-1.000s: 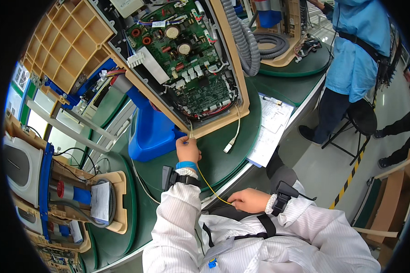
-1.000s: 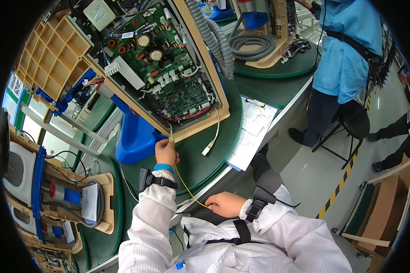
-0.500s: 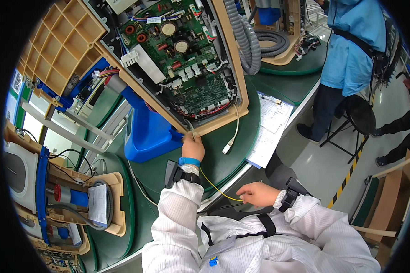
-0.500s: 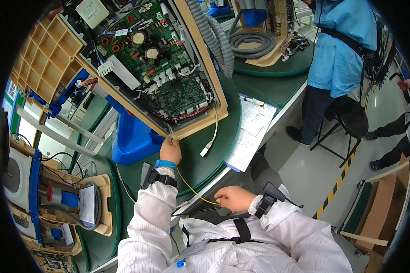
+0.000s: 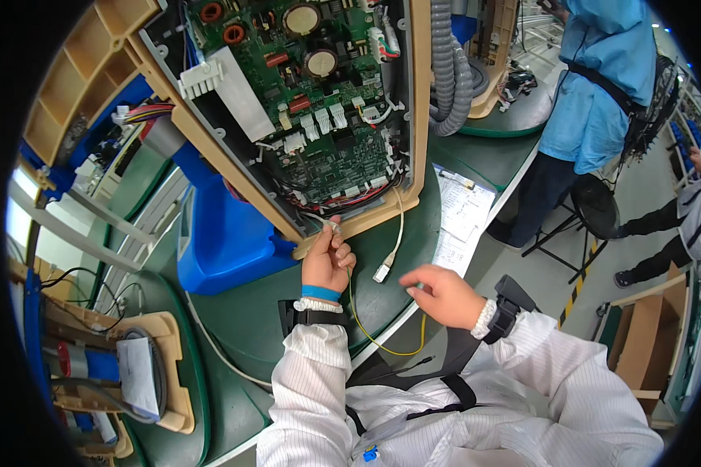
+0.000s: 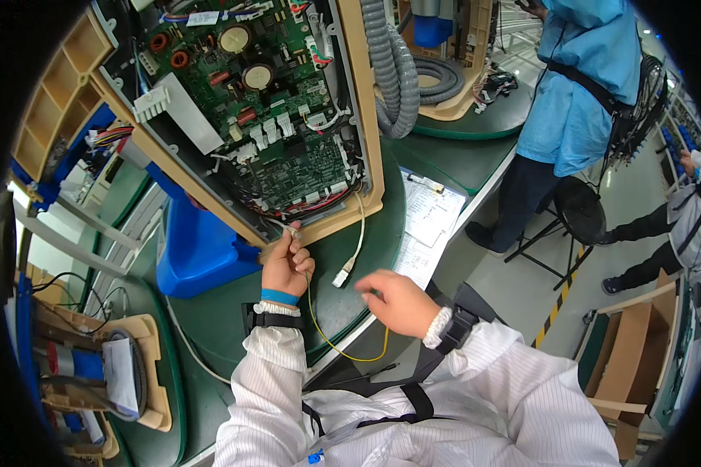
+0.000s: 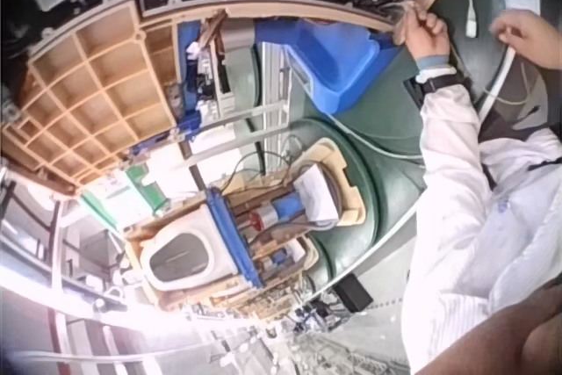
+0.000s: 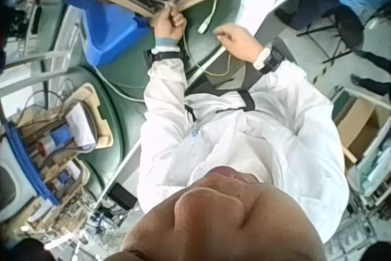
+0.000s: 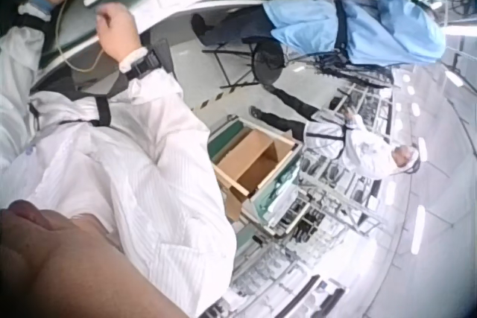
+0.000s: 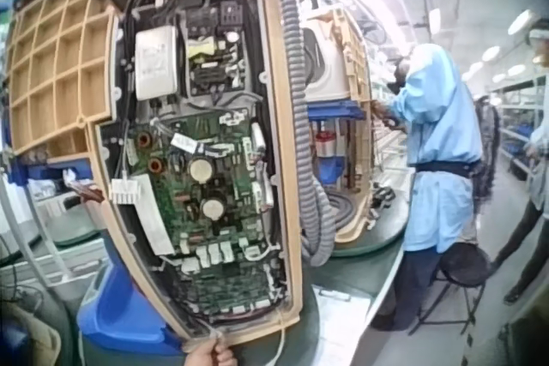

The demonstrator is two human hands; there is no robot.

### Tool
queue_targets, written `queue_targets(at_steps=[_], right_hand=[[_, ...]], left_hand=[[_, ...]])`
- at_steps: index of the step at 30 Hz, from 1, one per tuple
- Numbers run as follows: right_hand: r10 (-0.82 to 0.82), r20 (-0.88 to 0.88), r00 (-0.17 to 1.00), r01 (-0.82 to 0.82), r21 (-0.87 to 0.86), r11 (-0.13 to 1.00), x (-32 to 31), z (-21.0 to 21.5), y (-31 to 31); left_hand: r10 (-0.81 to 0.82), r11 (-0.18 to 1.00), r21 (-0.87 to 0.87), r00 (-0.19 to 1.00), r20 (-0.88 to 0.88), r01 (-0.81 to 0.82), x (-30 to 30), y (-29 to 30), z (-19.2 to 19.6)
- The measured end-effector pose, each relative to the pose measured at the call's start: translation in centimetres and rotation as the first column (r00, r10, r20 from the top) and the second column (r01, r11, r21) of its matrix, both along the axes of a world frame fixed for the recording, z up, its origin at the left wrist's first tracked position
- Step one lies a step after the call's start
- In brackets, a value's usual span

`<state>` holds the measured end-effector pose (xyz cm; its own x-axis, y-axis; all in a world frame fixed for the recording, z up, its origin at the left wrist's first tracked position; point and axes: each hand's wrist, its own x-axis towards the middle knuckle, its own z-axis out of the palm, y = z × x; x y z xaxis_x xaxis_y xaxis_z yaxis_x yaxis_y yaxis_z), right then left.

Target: Connecting wire harnesses and securing connectors within an industrial electronic assembly unit.

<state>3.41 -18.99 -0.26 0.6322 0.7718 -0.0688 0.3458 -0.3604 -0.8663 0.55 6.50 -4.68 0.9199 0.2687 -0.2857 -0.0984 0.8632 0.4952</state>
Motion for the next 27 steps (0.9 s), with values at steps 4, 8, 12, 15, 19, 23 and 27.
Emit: queue_targets(at_steps=[4,8,12,15,19,23,27], right_hand=[[0.01,0.235,0.972,-0.038,0.113,0.993,1.6,-0.7,3.4],[0.109,0.55,0.828,-0.101,-0.045,0.994,2.4,-2.4,5.6],[0.197,0.515,0.834,-0.163,-0.111,0.98,5.3,-0.8,6.6],[0.107,0.442,0.891,-0.087,-0.066,0.994,6.9,2.9,7.9],[0.149,0.339,0.929,-0.145,-0.036,0.989,8.5,3.8,10.1],[0.191,0.204,0.96,-0.168,-0.123,0.978,9.0,4.0,11.2],[0.191,0.061,0.98,-0.176,-0.198,0.964,8.9,4.5,11.7]], left_hand=[[-0.016,0.999,-0.035,0.989,0.148,0.021,0.5,0.0,-0.6],[-0.015,1.0,0.025,0.988,0.155,0.012,0.6,-0.5,0.1],[-0.04,0.999,0.014,0.99,0.138,0.039,1.0,-0.3,0.1],[-0.043,0.999,0.022,0.987,0.157,0.04,0.9,0.1,0.3],[-0.052,0.999,0.003,0.983,0.175,0.053,0.7,0.6,0.2],[-0.052,0.999,-0.004,0.98,0.189,0.054,0.8,0.5,0.1],[-0.059,0.998,-0.011,0.979,0.193,0.062,0.8,0.2,0.1]])
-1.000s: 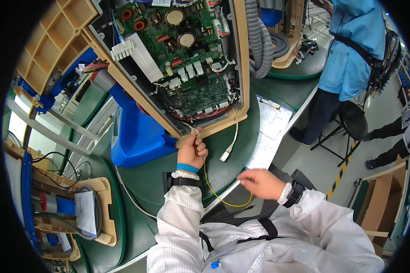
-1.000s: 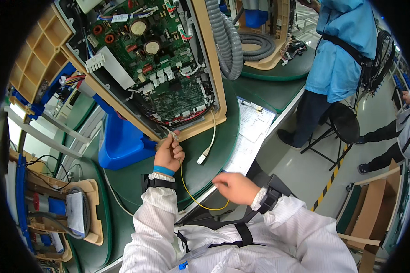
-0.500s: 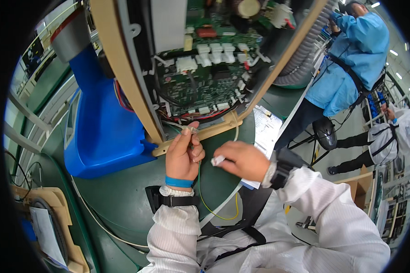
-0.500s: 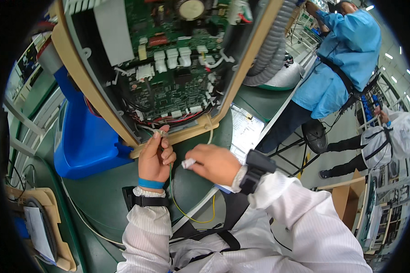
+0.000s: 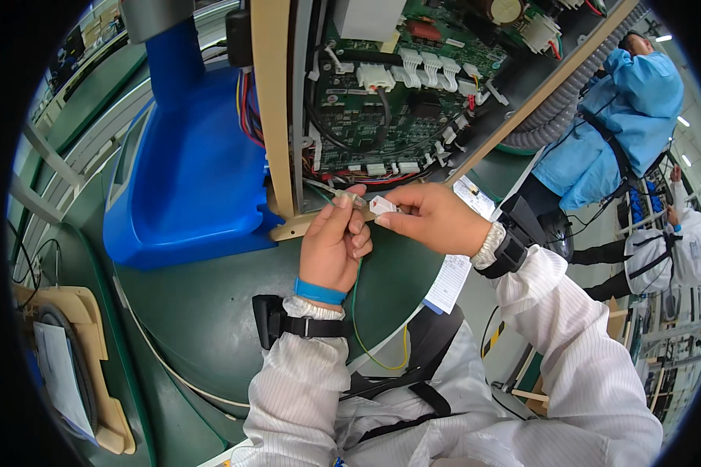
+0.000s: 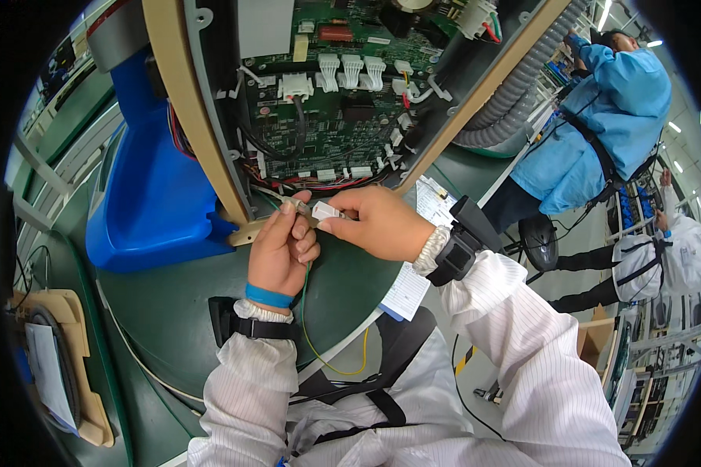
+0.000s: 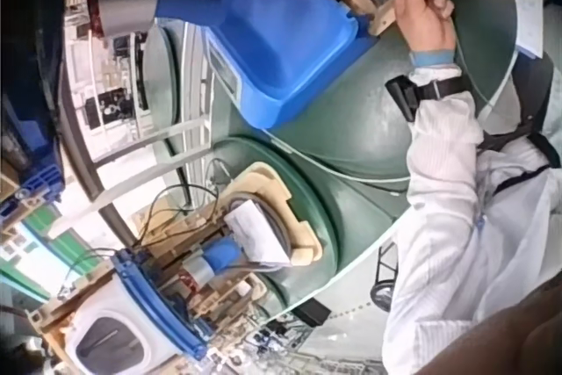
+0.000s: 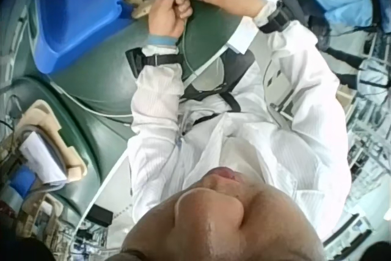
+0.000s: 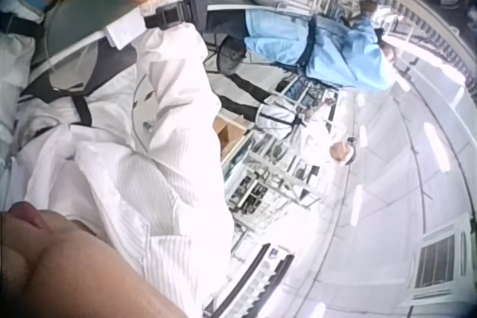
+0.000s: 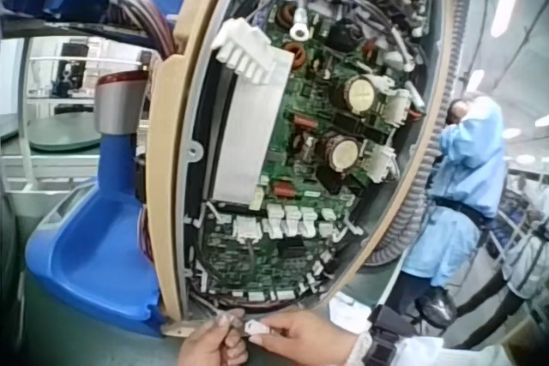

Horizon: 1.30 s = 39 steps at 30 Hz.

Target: Connecting wire harnesses and securing connectors within an industrial electronic assembly unit.

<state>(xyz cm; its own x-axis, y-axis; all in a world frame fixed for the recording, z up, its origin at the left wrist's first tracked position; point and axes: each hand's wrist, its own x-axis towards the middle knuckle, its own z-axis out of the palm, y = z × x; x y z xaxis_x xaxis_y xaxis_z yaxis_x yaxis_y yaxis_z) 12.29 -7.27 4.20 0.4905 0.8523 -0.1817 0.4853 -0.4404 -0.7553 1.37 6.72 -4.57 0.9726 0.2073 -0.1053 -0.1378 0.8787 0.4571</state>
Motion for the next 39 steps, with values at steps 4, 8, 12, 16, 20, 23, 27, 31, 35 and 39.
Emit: queue_targets(at_steps=[4,8,12,16,20,23,27,31,35,39], right_hand=[[0.033,-0.034,0.999,-0.032,0.028,0.999,0.1,-0.8,0.3],[0.054,-0.075,0.996,-0.055,-0.011,0.998,1.1,-1.1,0.4],[-0.041,-0.179,0.983,0.015,-0.145,0.989,0.6,0.6,1.1],[-0.054,-0.153,0.987,0.023,-0.201,0.979,0.7,1.1,1.6],[-0.013,-0.145,0.989,-0.007,-0.14,0.99,0.5,1.0,2.1],[0.005,-0.099,0.995,-0.015,-0.096,0.995,0.9,0.4,2.0],[0.011,-0.062,0.998,-0.013,-0.037,0.999,0.9,-1.2,2.3],[0.002,-0.138,0.99,-0.001,0.003,1.0,0.5,-0.7,2.4],[-0.007,-0.04,0.999,0.007,-0.004,1.0,0.8,-0.1,2.5],[-0.002,0.252,0.968,0.012,-0.04,0.999,0.4,-0.3,2.4]], left_hand=[[0.007,1.0,0.017,1.0,0.005,-0.007,-0.1,-0.1,0.0],[0.001,0.999,0.044,1.0,0.006,-0.001,0.0,-0.2,0.0],[0.011,0.997,0.082,1.0,-0.007,-0.011,0.0,-0.3,-0.2],[0.048,0.994,0.102,0.999,-0.015,-0.046,0.4,-0.6,-0.5],[0.077,0.99,0.116,0.997,-0.028,-0.073,0.4,-0.6,-0.6],[0.087,0.988,0.133,0.995,-0.041,-0.081,0.6,-1.0,-0.3],[0.101,0.984,0.152,0.994,-0.034,-0.094,0.5,-0.9,-0.7],[0.11,0.989,0.1,0.993,-0.036,-0.106,0.5,-1.2,0.2],[0.181,0.949,0.281,0.976,-0.121,-0.141,0.0,-1.5,-0.4],[0.416,0.83,0.487,0.883,-0.217,-0.272,-0.7,-1.6,0.3]])
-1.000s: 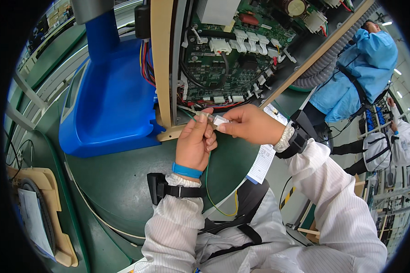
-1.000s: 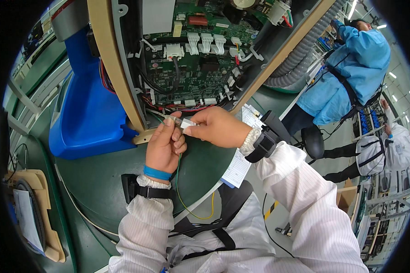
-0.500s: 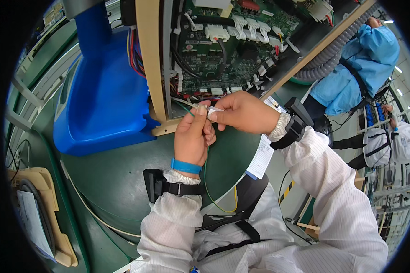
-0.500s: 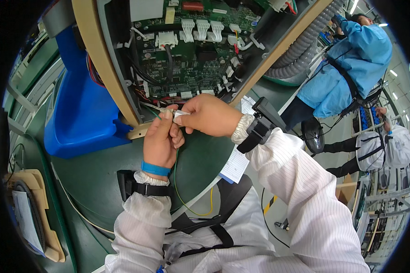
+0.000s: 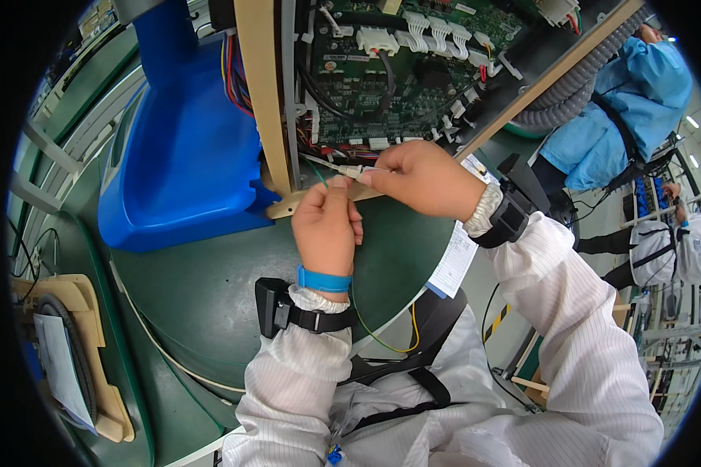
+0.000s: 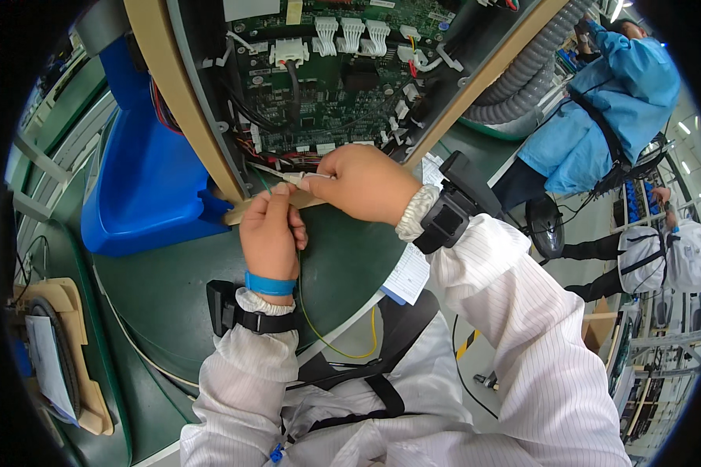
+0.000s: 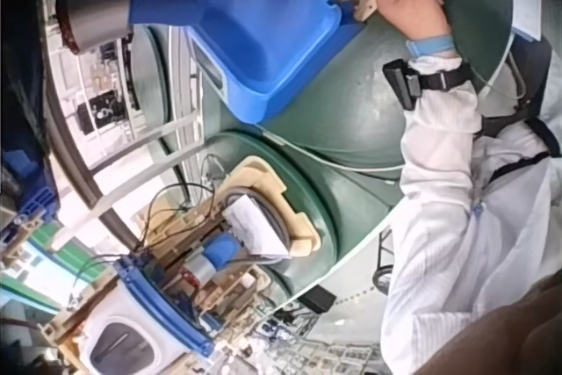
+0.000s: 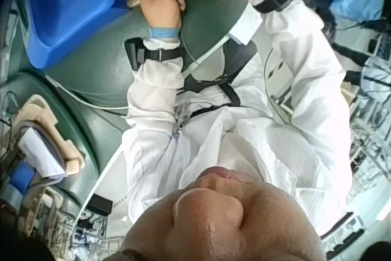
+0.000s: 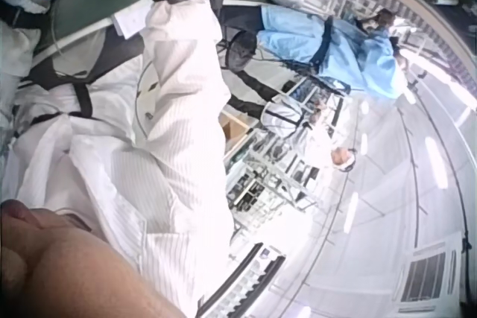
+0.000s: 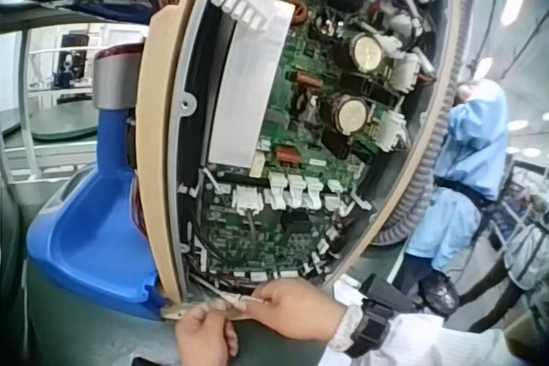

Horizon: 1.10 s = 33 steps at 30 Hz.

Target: Connecting wire harnesses and securing connectors within an industrial electronic assembly unit.

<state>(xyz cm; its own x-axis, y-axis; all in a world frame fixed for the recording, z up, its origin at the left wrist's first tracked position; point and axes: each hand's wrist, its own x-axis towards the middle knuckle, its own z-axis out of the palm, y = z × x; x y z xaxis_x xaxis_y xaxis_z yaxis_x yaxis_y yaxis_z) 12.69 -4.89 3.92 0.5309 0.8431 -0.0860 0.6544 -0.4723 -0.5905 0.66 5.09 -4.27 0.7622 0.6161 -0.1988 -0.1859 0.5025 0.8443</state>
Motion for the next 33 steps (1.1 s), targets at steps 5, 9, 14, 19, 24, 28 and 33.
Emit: queue_targets(at_steps=[5,9,14,19,24,28,33], right_hand=[[-0.053,0.299,0.953,0.061,-0.018,0.998,-0.6,-0.2,-0.1],[-0.11,0.401,0.909,0.127,-0.016,0.992,-1.2,-0.3,0.2],[-0.142,0.388,0.911,0.181,-0.067,0.981,-1.5,0.1,0.5],[-0.133,0.365,0.921,0.148,-0.014,0.989,-1.5,-0.3,0.7],[-0.05,0.299,0.953,0.097,-0.145,0.985,-1.3,0.6,1.4],[-0.017,0.419,0.908,0.105,-0.187,0.977,-1.1,0.3,1.7],[-0.004,0.525,0.851,0.115,-0.179,0.977,-1.1,0.1,2.0]], left_hand=[[0.153,0.978,0.137,0.987,0.049,-0.158,0.0,-0.8,-0.5],[0.145,0.977,0.147,0.988,0.061,-0.153,-0.3,-0.9,-0.6],[0.024,0.999,0.037,0.99,0.14,-0.03,-0.9,-0.5,-0.4],[-0.083,0.978,-0.161,0.955,0.284,0.133,-0.9,0.2,0.1],[-0.159,0.964,-0.146,0.924,0.347,0.22,-1.0,1.1,0.0],[-0.161,0.961,-0.152,0.915,0.37,0.231,-1.1,1.2,-0.2],[-0.136,0.959,-0.18,0.914,0.382,0.218,-1.0,1.6,-0.6]])
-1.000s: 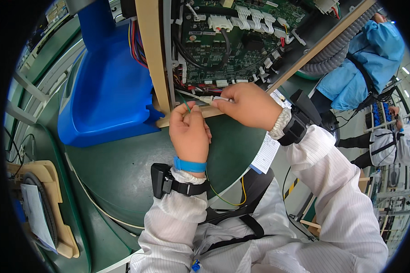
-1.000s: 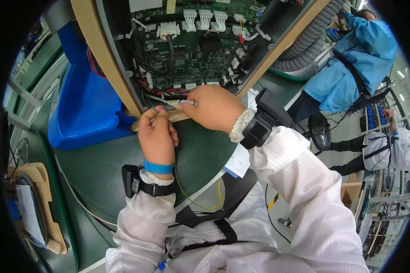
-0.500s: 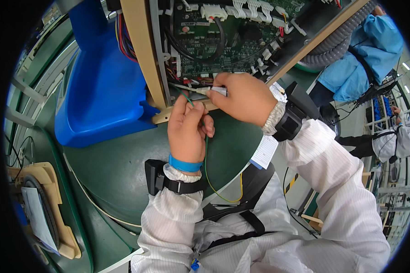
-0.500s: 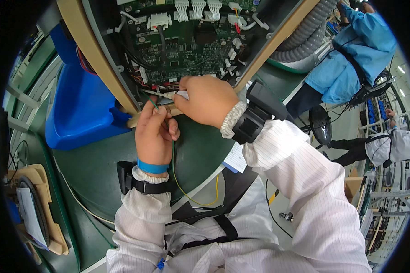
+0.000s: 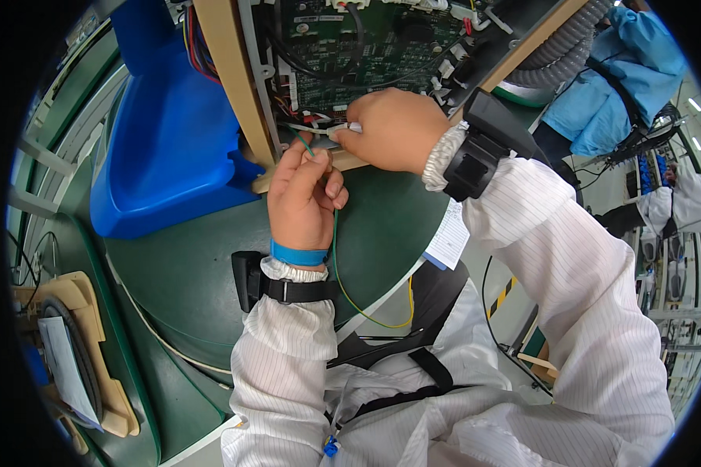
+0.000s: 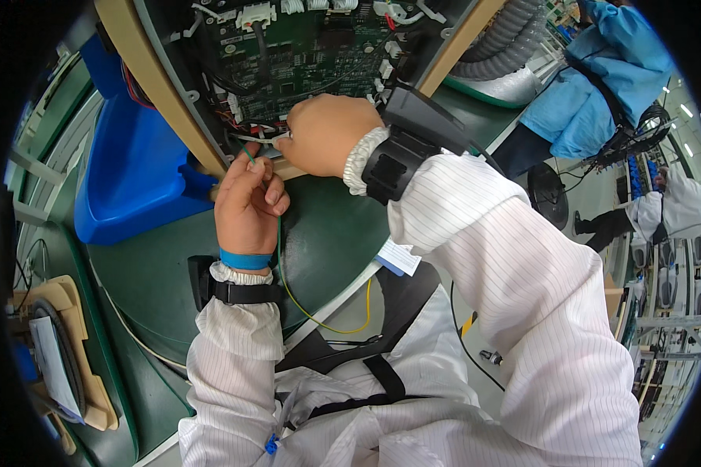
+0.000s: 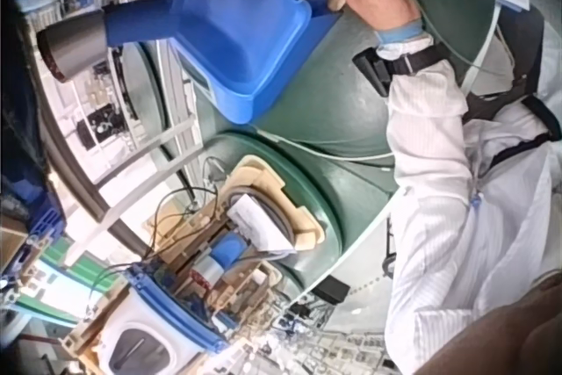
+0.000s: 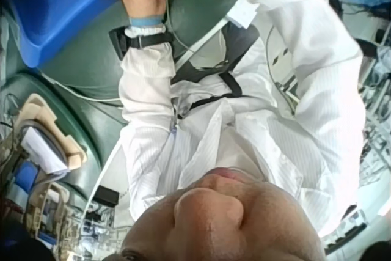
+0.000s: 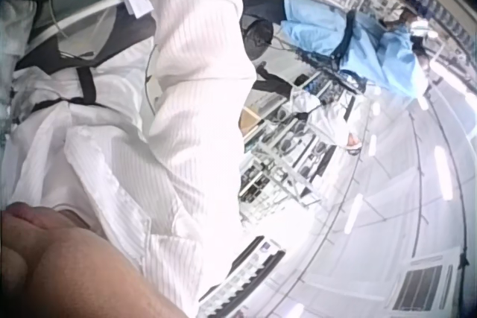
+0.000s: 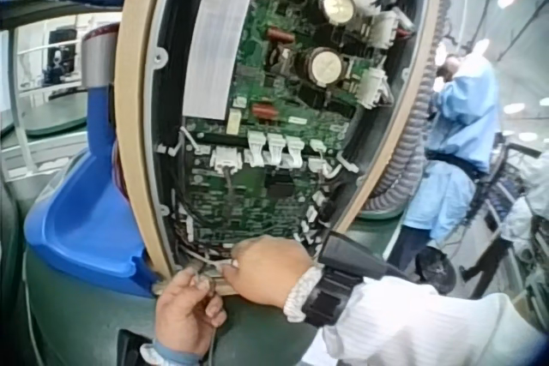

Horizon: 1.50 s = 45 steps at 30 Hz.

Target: Connecting wire harnesses and securing connectors within an industrial electronic assembly unit.

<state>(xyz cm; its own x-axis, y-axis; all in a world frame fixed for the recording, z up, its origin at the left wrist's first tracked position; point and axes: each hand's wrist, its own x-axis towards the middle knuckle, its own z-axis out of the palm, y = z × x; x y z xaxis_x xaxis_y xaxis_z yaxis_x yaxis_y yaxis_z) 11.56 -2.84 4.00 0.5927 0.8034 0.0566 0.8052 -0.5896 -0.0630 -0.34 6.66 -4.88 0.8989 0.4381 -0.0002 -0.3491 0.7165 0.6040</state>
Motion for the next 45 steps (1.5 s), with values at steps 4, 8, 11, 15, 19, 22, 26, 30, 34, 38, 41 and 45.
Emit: queue_targets(at_steps=[4,8,11,15,19,22,26,30,34,38,41,45], right_hand=[[-0.027,0.067,0.997,0.025,0.031,0.999,0.1,-0.6,0.2],[-0.019,0.105,0.994,0.012,0.062,0.998,-0.2,-1.1,0.3],[-0.02,0.142,0.99,0.006,0.102,0.995,-0.4,-1.6,0.2],[-0.012,0.108,0.994,0.004,0.074,0.997,-0.4,-1.7,0.2],[0.025,0.234,0.972,-0.045,0.083,0.996,-0.2,-1.8,0.4],[0.02,0.255,0.967,-0.035,0.052,0.998,-0.4,-1.9,0.7],[0.046,0.371,0.928,-0.067,0.044,0.997,-0.5,-2.2,1.3],[0.045,0.398,0.916,-0.057,0.019,0.998,-0.2,-2.2,1.6],[0.049,0.358,0.932,-0.054,0.005,0.999,0.3,-2.2,1.2],[0.056,0.347,0.936,-0.061,0.004,0.998,-0.1,-2.2,1.6],[0.065,0.418,0.906,-0.093,0.045,0.995,0.1,-2.6,0.7],[0.033,0.397,0.917,-0.079,0.098,0.992,0.4,-2.3,0.3]], left_hand=[[0.037,0.99,0.139,0.997,-0.065,-0.028,0.3,-0.4,-0.2],[0.133,0.984,0.134,0.983,-0.125,-0.116,0.4,-1.2,0.2],[0.112,0.986,0.132,0.991,-0.077,-0.101,0.3,-1.1,0.1],[0.039,0.993,0.113,0.999,-0.037,-0.035,0.2,-0.6,0.2],[0.039,0.995,0.094,0.999,-0.035,-0.035,0.0,-0.6,0.3],[0.036,0.995,0.097,0.998,-0.049,-0.031,0.0,-0.4,0.2],[0.047,0.993,0.111,0.996,-0.07,-0.039,0.0,-0.2,0.1],[0.099,0.989,0.122,0.992,-0.073,-0.089,-0.2,-1.2,1.1],[0.106,0.975,0.204,0.991,-0.086,-0.087,0.1,-1.5,0.8],[0.175,0.941,0.314,0.974,-0.146,-0.122,-0.2,-1.0,-0.1],[0.149,0.955,0.267,0.987,-0.051,-0.131,0.4,-1.7,0.0],[0.214,0.95,0.251,0.972,-0.096,-0.185,0.9,-1.8,-0.1]])
